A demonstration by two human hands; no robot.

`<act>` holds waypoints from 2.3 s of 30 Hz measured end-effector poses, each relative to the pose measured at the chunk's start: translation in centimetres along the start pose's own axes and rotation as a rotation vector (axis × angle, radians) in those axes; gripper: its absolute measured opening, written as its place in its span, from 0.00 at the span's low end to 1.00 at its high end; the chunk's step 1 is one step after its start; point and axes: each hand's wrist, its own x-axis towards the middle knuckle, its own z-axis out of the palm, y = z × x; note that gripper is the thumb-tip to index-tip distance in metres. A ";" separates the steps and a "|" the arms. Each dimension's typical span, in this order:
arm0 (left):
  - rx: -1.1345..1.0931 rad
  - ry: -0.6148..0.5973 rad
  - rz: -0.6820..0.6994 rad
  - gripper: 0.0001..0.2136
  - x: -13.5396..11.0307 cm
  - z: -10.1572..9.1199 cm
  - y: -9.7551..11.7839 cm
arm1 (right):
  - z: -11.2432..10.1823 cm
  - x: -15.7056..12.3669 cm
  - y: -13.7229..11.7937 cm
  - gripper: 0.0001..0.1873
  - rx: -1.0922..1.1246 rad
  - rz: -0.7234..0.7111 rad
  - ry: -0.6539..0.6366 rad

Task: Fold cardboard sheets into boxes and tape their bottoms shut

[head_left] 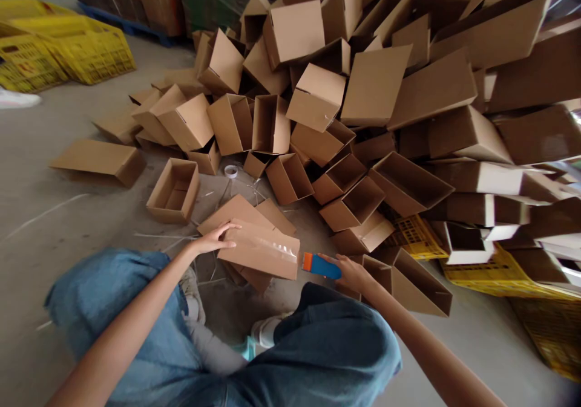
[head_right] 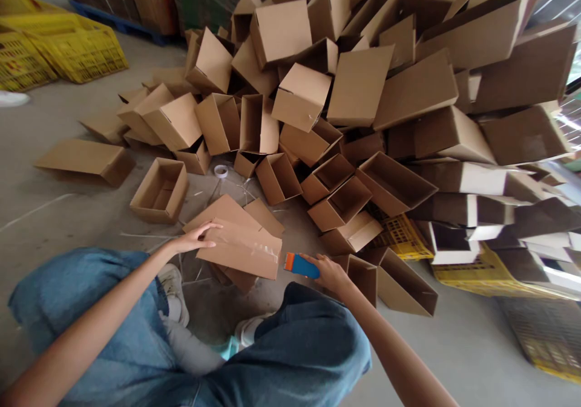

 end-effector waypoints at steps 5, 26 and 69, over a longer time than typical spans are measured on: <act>-0.066 0.023 0.000 0.33 0.2 0.1 0.3 | 0.7 2.1 -2.9 0.40 0.003 -0.003 0.028; -0.361 0.429 -0.268 0.34 0.5 2.0 -0.1 | 0.9 3.4 -5.7 0.37 0.082 -0.090 0.149; -0.258 0.508 -0.250 0.26 1.0 1.9 1.7 | -3.2 5.6 -10.2 0.24 -0.050 -0.071 0.145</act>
